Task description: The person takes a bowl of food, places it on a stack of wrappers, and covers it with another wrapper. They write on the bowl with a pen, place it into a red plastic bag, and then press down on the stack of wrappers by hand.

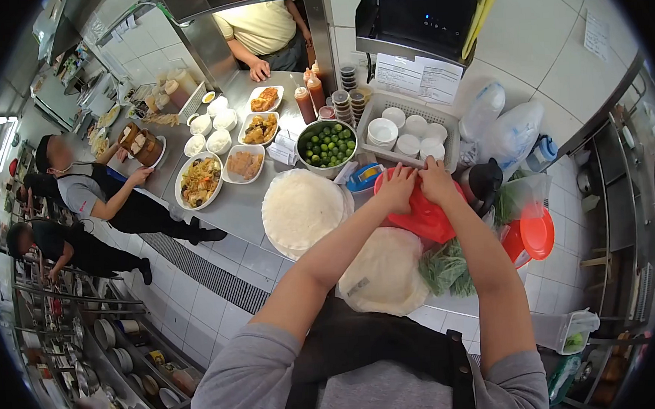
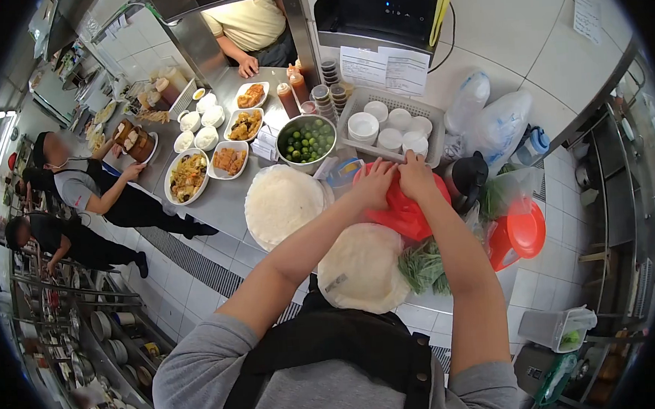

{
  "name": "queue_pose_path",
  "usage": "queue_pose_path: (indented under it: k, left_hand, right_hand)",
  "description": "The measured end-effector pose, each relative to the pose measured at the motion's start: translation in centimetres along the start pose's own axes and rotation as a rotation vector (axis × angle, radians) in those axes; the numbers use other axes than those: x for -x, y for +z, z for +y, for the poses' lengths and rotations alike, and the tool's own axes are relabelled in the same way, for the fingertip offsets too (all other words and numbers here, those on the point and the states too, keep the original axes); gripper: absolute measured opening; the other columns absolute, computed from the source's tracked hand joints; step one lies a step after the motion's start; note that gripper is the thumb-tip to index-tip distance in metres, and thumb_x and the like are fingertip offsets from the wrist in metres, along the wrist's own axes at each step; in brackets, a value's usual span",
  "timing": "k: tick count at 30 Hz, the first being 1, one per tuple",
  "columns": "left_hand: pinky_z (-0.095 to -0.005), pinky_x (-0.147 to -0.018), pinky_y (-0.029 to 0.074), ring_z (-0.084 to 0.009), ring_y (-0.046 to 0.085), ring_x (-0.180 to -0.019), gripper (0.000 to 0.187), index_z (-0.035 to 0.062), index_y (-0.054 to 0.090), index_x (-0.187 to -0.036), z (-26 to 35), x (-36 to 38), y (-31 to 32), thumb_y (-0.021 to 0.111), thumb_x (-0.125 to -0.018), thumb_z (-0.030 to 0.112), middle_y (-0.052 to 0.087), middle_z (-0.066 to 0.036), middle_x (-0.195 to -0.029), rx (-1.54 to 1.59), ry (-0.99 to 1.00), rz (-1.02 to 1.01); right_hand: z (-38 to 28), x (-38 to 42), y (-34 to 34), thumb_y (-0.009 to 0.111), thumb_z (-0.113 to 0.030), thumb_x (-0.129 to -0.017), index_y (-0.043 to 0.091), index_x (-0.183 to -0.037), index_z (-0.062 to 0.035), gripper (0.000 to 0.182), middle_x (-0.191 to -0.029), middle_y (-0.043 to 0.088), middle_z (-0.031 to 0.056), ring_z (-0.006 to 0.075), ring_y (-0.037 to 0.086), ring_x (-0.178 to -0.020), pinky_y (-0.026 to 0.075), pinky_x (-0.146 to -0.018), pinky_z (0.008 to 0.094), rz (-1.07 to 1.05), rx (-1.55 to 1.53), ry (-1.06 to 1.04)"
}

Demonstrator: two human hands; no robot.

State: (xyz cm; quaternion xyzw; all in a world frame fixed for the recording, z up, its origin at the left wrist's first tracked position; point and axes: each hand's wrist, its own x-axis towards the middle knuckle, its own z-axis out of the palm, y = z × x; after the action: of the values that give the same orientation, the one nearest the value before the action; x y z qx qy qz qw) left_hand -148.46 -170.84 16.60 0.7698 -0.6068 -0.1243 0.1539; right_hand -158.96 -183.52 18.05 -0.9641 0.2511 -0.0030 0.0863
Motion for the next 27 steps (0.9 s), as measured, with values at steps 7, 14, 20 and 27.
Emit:
queue_pose_path:
  k: [7, 14, 20, 27]
  left_hand:
    - [-0.0706, -0.111, 0.022, -0.0397, 0.027, -0.143, 0.11, 0.0145, 0.04, -0.146, 1.3, -0.9, -1.0, 0.09, -0.053, 0.045, 0.033, -0.017, -0.15, -0.155, -0.027, -0.204]
    - [-0.0715, -0.107, 0.027, -0.0377, 0.03, -0.141, 0.11, 0.0212, 0.042, -0.145, 1.9, -0.6, -0.9, 0.092, -0.05, 0.045, 0.035, -0.013, -0.148, -0.243, -0.065, -0.137]
    - [-0.0712, -0.104, 0.033, -0.0383, 0.032, -0.139, 0.099, 0.0204, 0.045, -0.143, 0.8, 0.0, -0.9, 0.088, -0.055, 0.037, 0.036, -0.013, -0.146, -0.175, -0.087, -0.107]
    - [-0.0733, -0.106, 0.028, -0.0433, 0.033, -0.138, 0.092, 0.0245, 0.046, -0.142, 0.3, 0.2, -0.1, 0.085, -0.058, 0.031, 0.039, -0.015, -0.141, -0.14, -0.103, -0.046]
  right_hand:
    - [-0.2, 0.6, 0.2, 0.053, -0.014, -0.09, 0.069, -0.106, 0.0026, 0.028, -0.132, 0.048, 0.016, 0.0354, 0.047, -0.125, 0.046, -0.102, 0.0479, -0.147, -0.013, 0.137]
    - [1.0, -0.3, 2.2, 0.053, -0.014, -0.09, 0.069, -0.108, 0.002, 0.029, -0.137, 0.046, 0.0175, 0.0362, 0.045, -0.129, 0.045, -0.103, 0.0468, -0.156, -0.009, 0.147]
    - [0.0, 0.1, 0.5, 0.059, -0.012, -0.084, 0.07, -0.103, 0.0011, 0.026, -0.128, 0.056, 0.0196, 0.0388, 0.056, -0.118, 0.047, -0.099, 0.0482, -0.163, -0.065, 0.131]
    - [-1.9, 1.7, 0.0, 0.069, -0.007, -0.073, 0.068, -0.088, -0.0008, 0.016, -0.1, 0.066, 0.0201, 0.0375, 0.064, -0.099, 0.052, -0.087, 0.0462, -0.007, -0.181, 0.027]
